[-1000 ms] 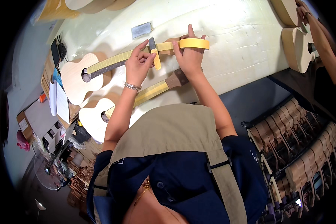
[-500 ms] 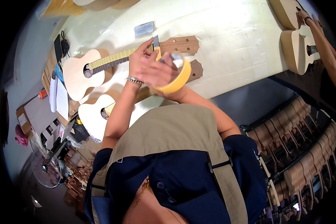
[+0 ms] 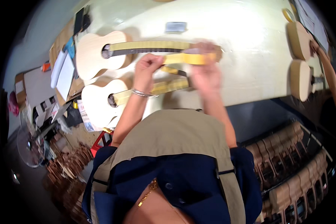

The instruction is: The person applies yellow masking tape to the fretboards of unfinished acoustic guitar bodies. They retrieve guitar bodies from a nearby rack, place them on a workbench, and apply tape along the necks. The person also handles a roll of tape and a utility knife during the process.

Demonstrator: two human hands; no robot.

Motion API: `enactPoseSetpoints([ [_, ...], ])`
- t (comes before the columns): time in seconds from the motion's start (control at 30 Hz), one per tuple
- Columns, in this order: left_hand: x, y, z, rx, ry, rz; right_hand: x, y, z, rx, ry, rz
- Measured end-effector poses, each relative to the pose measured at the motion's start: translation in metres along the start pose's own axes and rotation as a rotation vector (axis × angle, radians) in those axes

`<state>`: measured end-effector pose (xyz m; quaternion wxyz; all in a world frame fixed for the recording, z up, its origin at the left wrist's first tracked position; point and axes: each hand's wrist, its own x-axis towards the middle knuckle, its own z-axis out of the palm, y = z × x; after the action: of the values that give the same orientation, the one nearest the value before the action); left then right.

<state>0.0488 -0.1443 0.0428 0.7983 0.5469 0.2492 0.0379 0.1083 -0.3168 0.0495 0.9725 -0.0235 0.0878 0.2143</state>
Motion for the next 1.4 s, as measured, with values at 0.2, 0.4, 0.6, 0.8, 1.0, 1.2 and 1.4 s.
enactPoseSetpoints([
  [0.2, 0.036, 0.044, -0.182, 0.767, 0.452, 0.316, 0.013, -0.092, -0.021, -0.54, 0.152, -0.556],
  [0.4, 0.064, 0.045, -0.19, 0.952, 0.462, 0.289, 0.019, -0.055, -0.023, -2.577, 0.128, -0.65],
  [0.6, 0.059, 0.046, -0.176, 1.219, 0.515, 0.374, 0.017, -0.059, -0.027, -2.207, 0.27, -0.588],
  [0.8, 0.054, 0.045, -0.158, 1.124, 0.726, 0.489, 0.024, -0.082, -0.065, -2.678, 0.11, -0.899],
  [1.0, 0.026, 0.027, -0.157, 1.807, 0.139, 0.554, 0.027, -0.068, -0.052, -2.092, 0.466, -0.494],
  [1.2, 0.023, 0.011, -0.107, 1.823, -0.003, 0.594, 0.025, -0.055, -0.051, -1.915, 0.438, -0.604],
  [1.4, 0.044, -0.022, 0.011, 1.593, -0.669, 0.941, 0.029, -0.05, -0.057, -2.107, 0.534, -0.586],
])
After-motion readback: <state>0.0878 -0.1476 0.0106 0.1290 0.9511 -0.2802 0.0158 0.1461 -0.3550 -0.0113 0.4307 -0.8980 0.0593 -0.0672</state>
